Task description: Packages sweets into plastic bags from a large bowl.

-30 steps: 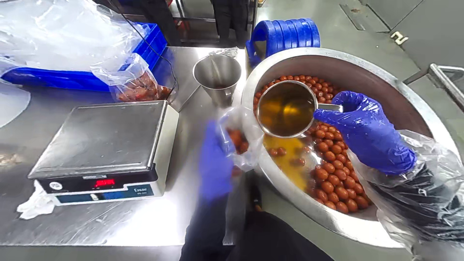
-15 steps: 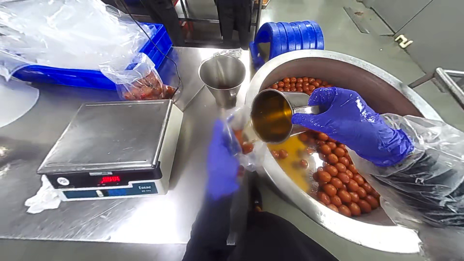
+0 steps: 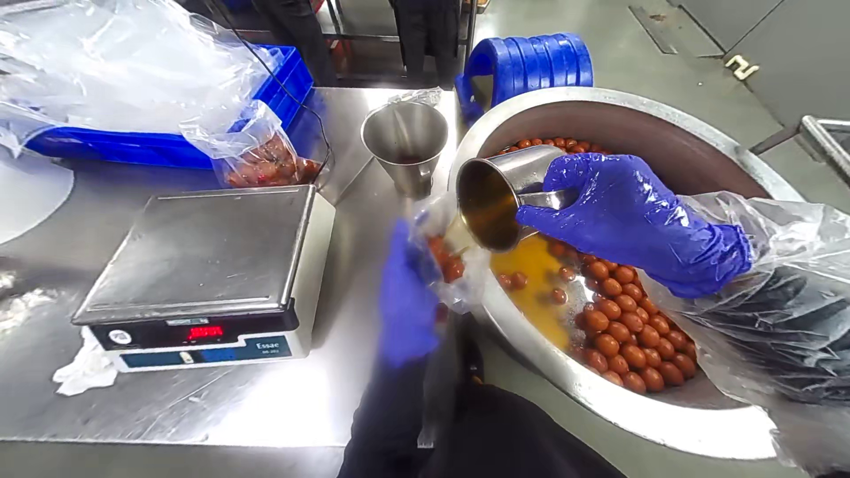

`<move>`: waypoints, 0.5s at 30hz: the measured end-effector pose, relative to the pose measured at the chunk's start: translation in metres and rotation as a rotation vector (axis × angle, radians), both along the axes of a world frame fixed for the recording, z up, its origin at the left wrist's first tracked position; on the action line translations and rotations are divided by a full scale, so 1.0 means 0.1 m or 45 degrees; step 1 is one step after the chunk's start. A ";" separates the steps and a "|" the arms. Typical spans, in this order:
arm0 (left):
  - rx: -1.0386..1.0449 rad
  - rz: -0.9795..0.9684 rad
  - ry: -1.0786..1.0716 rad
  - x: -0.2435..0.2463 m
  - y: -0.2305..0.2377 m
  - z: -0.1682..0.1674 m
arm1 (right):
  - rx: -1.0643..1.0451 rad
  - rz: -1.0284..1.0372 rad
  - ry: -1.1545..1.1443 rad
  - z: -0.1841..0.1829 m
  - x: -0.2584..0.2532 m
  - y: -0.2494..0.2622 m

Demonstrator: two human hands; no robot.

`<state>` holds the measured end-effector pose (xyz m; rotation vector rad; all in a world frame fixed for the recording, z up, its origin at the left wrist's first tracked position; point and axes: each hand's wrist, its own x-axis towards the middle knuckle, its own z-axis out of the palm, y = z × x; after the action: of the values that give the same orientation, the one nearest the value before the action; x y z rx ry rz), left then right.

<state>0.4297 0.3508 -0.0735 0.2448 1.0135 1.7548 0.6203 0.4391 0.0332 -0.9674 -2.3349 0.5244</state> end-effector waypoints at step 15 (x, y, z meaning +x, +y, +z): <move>0.063 -0.027 0.059 -0.01 -0.03 0.00 | 0.433 0.091 -0.143 0.15 -0.19 -0.26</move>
<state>0.4289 0.3481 -0.0740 0.3277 0.9976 1.7639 0.6014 0.4130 0.0485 -0.7716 -2.4597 0.0928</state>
